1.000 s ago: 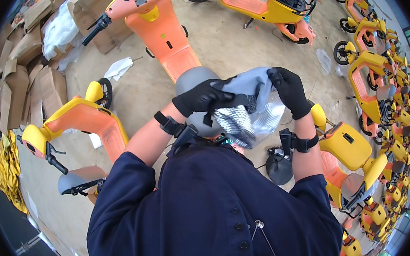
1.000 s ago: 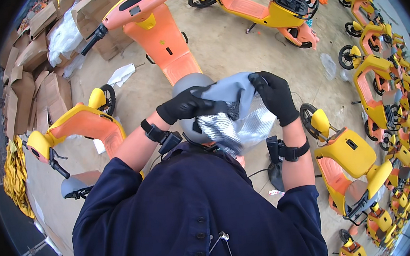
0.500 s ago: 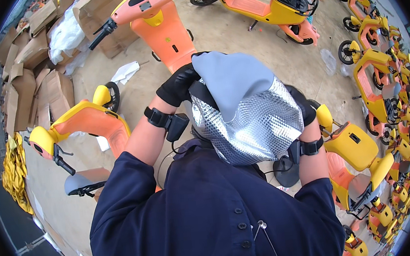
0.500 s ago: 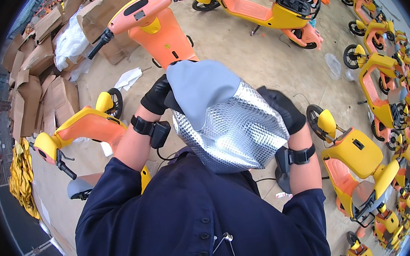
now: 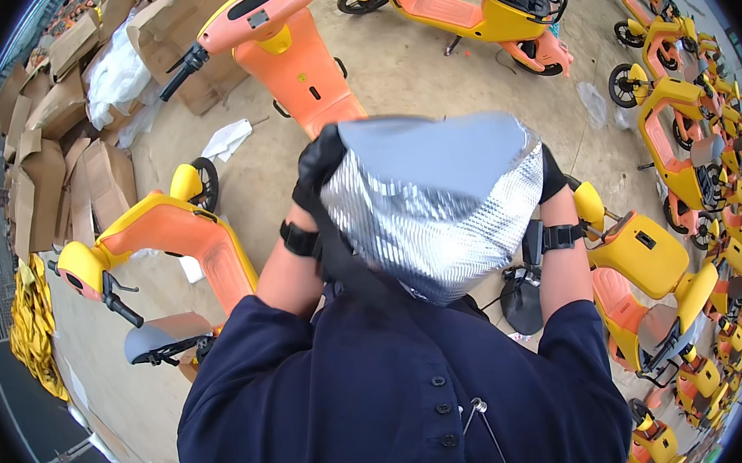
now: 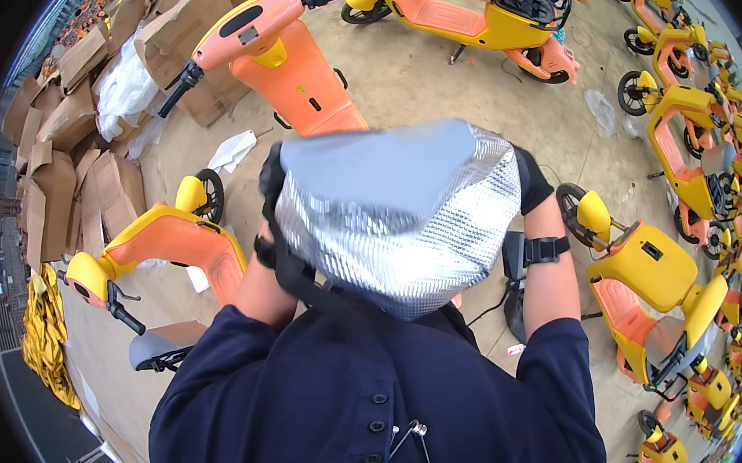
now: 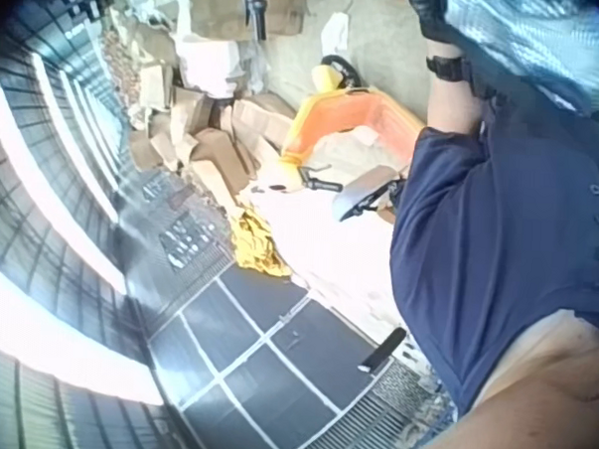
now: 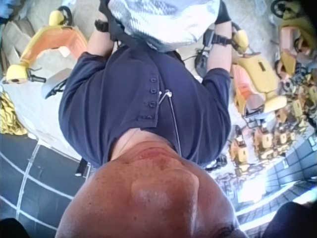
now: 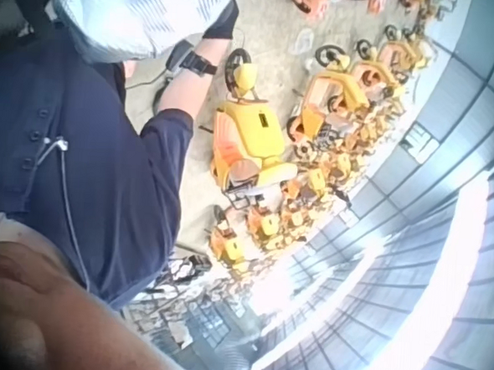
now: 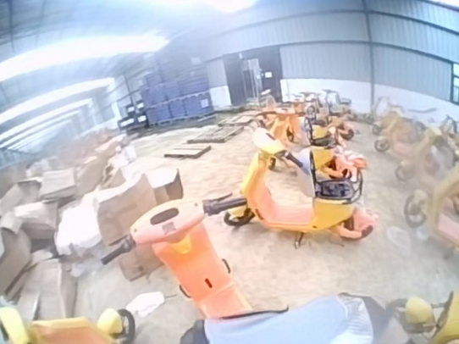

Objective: The person removes a silver reflective cover from a scooter seat, opens the seat to access the interior compartment, and manipulates the latch and wire components by hand.

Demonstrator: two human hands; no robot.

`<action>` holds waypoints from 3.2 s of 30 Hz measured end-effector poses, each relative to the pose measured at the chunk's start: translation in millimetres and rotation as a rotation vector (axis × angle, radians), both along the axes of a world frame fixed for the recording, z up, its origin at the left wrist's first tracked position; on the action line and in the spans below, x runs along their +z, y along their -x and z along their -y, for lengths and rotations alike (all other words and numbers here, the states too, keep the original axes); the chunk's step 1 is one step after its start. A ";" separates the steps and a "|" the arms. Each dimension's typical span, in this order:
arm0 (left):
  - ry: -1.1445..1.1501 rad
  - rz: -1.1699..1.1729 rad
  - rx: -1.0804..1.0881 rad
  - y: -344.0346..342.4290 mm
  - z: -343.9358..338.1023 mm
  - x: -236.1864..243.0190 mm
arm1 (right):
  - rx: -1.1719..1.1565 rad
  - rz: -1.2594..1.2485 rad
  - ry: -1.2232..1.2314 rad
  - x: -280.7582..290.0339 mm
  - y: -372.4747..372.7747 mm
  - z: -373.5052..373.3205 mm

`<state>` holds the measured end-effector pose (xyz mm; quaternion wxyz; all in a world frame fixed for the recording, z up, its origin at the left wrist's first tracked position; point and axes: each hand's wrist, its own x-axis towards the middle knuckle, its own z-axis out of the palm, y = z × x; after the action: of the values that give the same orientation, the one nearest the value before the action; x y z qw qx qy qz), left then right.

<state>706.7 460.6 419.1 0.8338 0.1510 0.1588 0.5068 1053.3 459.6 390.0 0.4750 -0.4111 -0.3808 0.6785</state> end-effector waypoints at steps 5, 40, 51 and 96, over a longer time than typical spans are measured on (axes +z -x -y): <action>0.008 0.002 -0.075 12.9 -26.5 -22.5 | -0.004 -0.285 0.184 13.9 14.0 14.6; -0.233 0.084 -0.083 -45.0 29.8 -18.0 | -0.423 -0.315 -0.069 -89.5 -20.6 59.1; -0.415 -0.049 0.449 -44.6 -12.4 23.5 | -0.320 -0.527 0.308 -73.3 7.8 33.6; -0.030 0.036 0.270 4.2 -56.0 -24.1 | -0.085 -0.387 0.831 -109.8 69.7 10.1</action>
<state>702.4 516.6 395.0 0.7585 0.1313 0.1550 0.6191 983.6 449.5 280.1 0.3596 -0.4478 0.0363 0.8179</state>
